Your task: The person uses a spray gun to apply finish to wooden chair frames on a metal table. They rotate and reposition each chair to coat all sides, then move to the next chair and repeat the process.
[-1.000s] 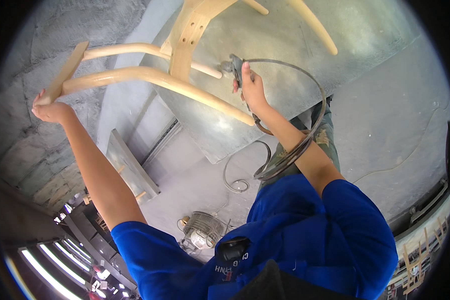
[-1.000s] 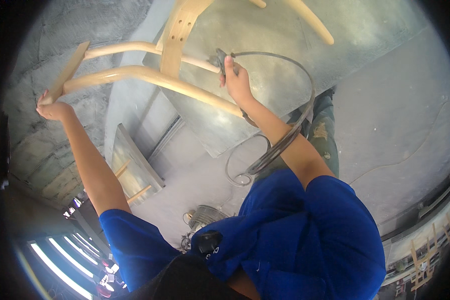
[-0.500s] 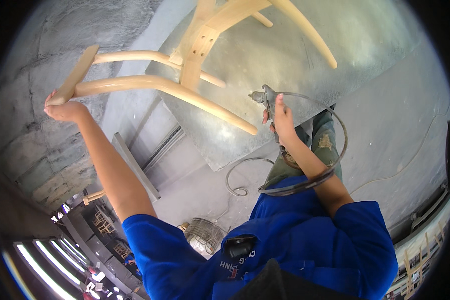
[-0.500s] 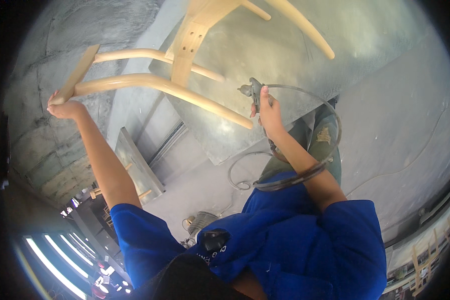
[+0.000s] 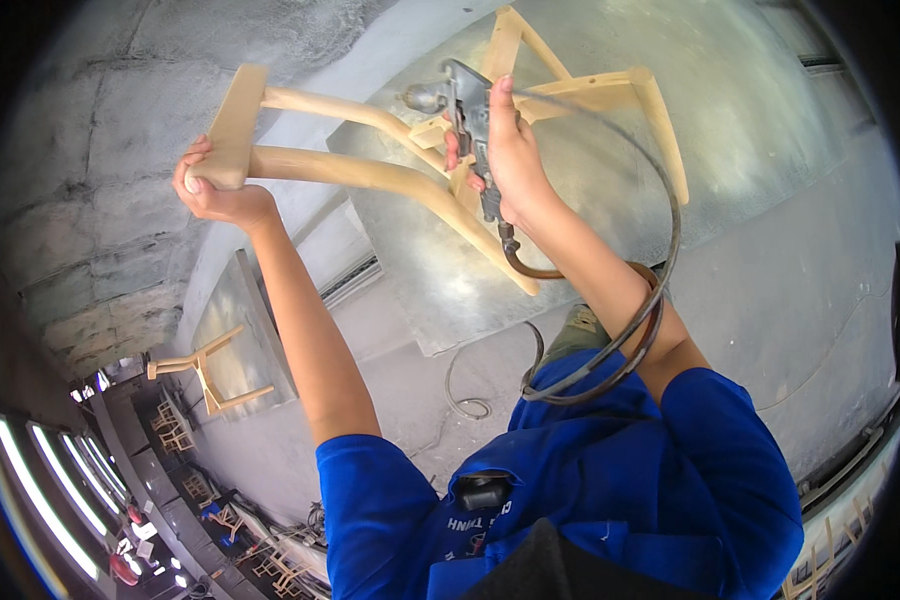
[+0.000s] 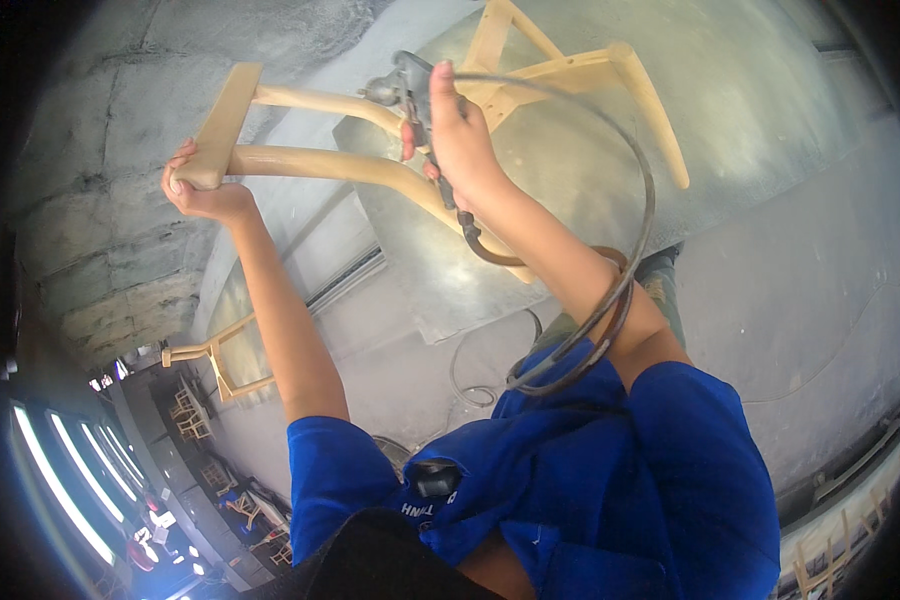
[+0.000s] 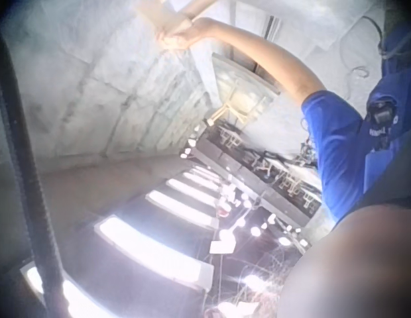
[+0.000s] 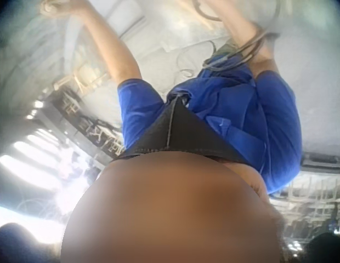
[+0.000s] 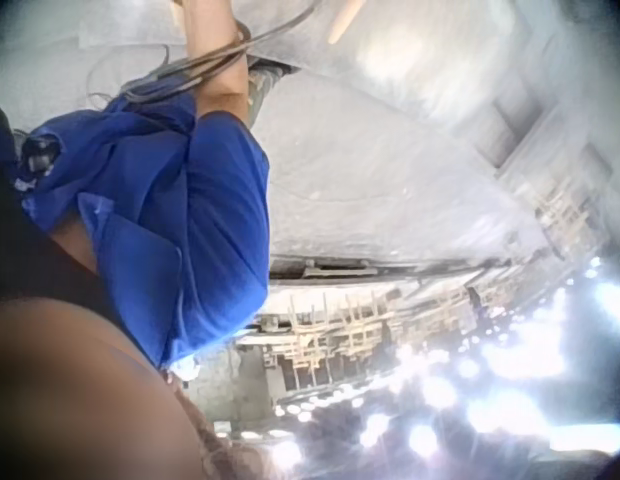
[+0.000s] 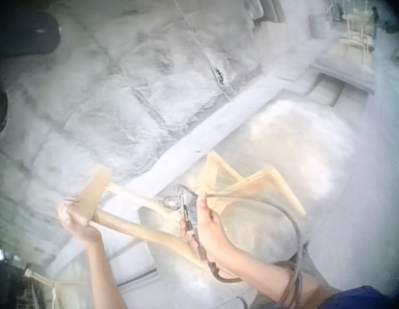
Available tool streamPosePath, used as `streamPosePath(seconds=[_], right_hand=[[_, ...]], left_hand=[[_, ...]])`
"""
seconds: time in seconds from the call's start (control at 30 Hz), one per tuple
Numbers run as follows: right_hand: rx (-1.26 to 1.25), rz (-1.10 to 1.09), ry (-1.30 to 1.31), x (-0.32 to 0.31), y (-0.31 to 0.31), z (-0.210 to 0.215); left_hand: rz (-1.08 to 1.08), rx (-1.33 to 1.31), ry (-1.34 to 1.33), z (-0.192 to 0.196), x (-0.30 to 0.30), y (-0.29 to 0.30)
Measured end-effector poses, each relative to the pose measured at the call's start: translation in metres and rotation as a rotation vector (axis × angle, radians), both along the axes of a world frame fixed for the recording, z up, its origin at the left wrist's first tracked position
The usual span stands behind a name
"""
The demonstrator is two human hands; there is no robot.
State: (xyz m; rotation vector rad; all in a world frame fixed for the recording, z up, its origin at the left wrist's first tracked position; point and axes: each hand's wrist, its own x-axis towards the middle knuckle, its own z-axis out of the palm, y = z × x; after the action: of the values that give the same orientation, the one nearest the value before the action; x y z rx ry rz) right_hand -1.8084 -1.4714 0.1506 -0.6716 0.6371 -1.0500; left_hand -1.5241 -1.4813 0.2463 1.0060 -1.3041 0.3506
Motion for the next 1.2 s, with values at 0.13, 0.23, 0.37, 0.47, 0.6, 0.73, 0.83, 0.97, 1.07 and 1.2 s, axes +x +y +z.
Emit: streamPosePath(seconds=[0.13, 0.23, 0.37, 0.47, 0.6, 0.73, 0.83, 0.97, 1.07, 1.2], right_hand=[[0.24, -0.02, 0.132, -0.006, 0.013, -0.028], [0.291, -0.036, 0.145, -0.027, 0.032, -0.048], [0.214, -0.015, 0.155, -0.075, 0.052, -0.052], [0.114, -0.081, 0.302, -0.136, 0.058, -0.043], [0.109, -0.257, 0.407, -0.214, 0.078, -0.028], [0.146, -0.387, 0.467, -0.273, 0.11, 0.009], [0.057, -0.482, 0.462, -0.306, 0.136, 0.042], [-0.101, -0.539, 0.263, -0.313, 0.176, 0.068], [-0.221, -0.441, 0.032, -0.307, 0.191, 0.063], [0.044, -0.299, 0.117, -0.306, 0.189, 0.036]], left_hand=[[-0.073, -0.006, 0.001, -0.004, 0.02, -0.002], [-0.009, 0.028, -0.008, -0.005, 0.039, -0.007], [0.08, 0.043, 0.008, -0.003, 0.048, -0.008], [0.148, -0.025, 0.079, -0.013, 0.028, 0.003], [0.279, -0.013, 0.018, -0.05, -0.041, 0.045], [0.182, 0.14, -0.501, -0.093, -0.122, 0.09], [0.031, 0.33, -0.613, -0.113, -0.16, 0.102], [-0.109, 0.398, -0.506, -0.119, -0.16, 0.095], [-0.048, 0.208, -0.291, -0.112, -0.142, 0.097], [0.13, 0.164, -0.189, -0.097, -0.117, 0.122]])
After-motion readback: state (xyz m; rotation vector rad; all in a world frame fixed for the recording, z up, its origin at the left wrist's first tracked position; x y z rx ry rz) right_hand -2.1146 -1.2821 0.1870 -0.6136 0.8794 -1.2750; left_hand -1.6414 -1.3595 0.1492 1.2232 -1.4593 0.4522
